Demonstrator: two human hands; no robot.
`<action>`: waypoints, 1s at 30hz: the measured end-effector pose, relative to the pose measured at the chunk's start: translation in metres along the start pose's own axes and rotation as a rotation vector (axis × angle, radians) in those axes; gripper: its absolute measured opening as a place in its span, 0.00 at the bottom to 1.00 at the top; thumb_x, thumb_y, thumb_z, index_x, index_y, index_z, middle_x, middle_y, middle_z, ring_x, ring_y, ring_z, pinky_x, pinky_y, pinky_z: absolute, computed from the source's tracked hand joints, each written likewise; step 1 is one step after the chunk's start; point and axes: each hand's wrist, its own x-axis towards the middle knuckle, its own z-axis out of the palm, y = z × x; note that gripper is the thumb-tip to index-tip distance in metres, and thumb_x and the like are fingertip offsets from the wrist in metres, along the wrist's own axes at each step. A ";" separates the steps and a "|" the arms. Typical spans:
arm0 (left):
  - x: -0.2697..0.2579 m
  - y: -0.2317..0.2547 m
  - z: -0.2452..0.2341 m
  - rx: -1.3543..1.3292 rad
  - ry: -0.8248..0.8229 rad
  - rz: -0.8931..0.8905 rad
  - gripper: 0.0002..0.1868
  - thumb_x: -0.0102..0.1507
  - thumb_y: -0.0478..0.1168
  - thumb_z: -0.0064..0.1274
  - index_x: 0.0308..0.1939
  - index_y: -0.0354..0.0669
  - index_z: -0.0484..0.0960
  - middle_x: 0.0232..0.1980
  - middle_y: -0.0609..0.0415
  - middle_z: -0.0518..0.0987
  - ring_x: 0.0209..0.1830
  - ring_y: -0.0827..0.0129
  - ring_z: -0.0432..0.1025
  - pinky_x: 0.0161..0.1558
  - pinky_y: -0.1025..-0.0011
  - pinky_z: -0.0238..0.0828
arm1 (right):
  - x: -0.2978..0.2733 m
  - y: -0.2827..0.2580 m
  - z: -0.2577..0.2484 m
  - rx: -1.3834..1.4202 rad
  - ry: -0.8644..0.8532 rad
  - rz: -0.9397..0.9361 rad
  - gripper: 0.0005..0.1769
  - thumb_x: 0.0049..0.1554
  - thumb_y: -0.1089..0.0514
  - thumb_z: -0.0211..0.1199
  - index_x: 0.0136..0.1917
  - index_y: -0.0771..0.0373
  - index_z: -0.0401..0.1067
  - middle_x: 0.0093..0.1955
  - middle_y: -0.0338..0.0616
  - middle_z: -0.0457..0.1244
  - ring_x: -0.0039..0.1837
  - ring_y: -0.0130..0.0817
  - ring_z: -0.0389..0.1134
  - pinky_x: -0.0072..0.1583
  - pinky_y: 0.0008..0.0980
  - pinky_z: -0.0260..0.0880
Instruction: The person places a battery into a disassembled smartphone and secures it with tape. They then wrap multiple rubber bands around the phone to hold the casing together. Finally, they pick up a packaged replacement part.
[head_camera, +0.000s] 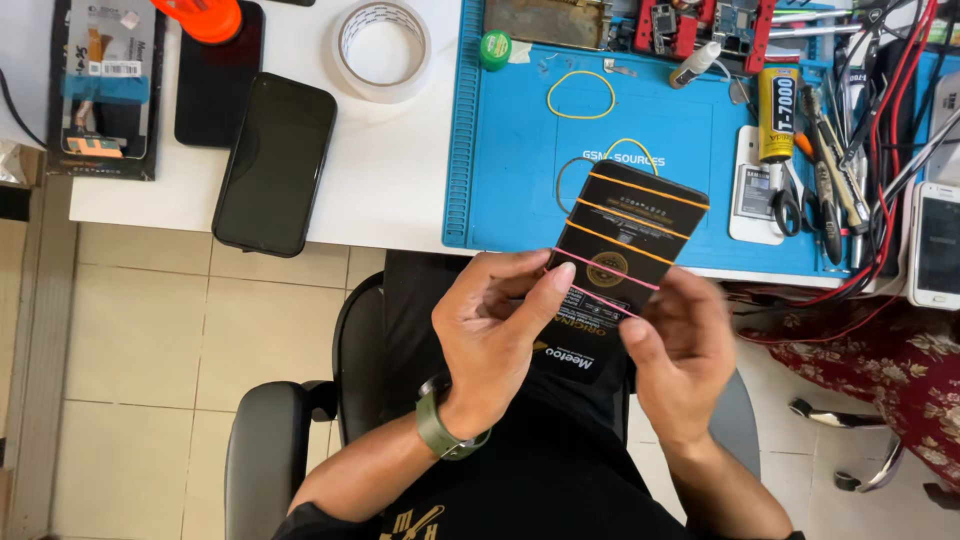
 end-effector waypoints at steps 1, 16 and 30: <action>0.001 -0.003 0.000 0.002 -0.001 -0.002 0.09 0.66 0.29 0.67 0.49 0.35 0.86 0.45 0.44 0.90 0.43 0.69 0.85 0.44 0.77 0.86 | 0.002 -0.005 0.004 0.001 0.001 0.002 0.34 0.62 0.57 0.70 0.76 0.72 0.63 0.67 0.55 0.68 0.62 0.41 0.75 0.63 0.34 0.79; 0.020 0.017 -0.041 1.077 -0.305 0.750 0.33 0.65 0.58 0.71 0.66 0.44 0.81 0.68 0.48 0.78 0.74 0.50 0.72 0.84 0.39 0.37 | 0.075 -0.064 -0.012 -0.667 -0.721 0.033 0.19 0.63 0.59 0.68 0.64 0.55 0.66 0.43 0.47 0.80 0.48 0.52 0.83 0.49 0.51 0.81; 0.010 -0.023 -0.077 0.119 -0.319 -0.367 0.16 0.70 0.41 0.63 0.58 0.36 0.84 0.42 0.44 0.90 0.42 0.67 0.82 0.50 0.65 0.81 | 0.183 0.055 -0.020 -0.768 -0.529 -0.456 0.14 0.65 0.64 0.77 0.64 0.56 0.85 0.59 0.42 0.72 0.59 0.47 0.68 0.62 0.43 0.71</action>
